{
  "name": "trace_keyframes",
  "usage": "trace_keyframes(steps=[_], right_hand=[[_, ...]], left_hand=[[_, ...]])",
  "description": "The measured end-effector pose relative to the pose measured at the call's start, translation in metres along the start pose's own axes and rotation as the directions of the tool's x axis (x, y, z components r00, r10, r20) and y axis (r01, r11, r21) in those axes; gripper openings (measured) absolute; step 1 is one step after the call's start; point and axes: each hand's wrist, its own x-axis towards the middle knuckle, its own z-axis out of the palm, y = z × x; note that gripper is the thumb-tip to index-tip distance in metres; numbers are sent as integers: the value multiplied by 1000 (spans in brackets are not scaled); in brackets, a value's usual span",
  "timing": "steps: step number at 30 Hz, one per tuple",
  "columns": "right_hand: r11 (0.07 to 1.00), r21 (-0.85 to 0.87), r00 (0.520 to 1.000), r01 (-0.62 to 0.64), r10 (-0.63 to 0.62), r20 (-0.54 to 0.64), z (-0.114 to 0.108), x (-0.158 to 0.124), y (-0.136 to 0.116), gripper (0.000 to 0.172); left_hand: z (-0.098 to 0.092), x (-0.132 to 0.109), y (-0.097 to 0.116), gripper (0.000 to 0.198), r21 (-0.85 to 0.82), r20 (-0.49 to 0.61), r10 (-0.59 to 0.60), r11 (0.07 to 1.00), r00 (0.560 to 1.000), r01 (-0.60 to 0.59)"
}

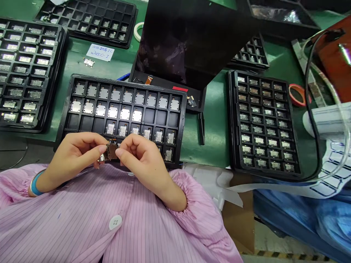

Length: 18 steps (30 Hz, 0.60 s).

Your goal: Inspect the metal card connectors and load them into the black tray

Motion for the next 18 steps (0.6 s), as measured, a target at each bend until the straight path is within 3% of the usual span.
trace_keyframes(steps=[8,15,18], right_hand=[[1000,1,1000,1,-1,-30,-2,-2,0,18],[998,-31,992,60,-63,-106,-3,-1,4,19],[997,-63,993,49,-55,-104,-3,-3,4,19]], left_hand=[[-4,-1,-2,9,-87,45,-37,995,998,41],[-9,-5,-3,43,-188,63,1,982,998,11],[-9,-6,-3,44,-199,77,-21,979,997,36]])
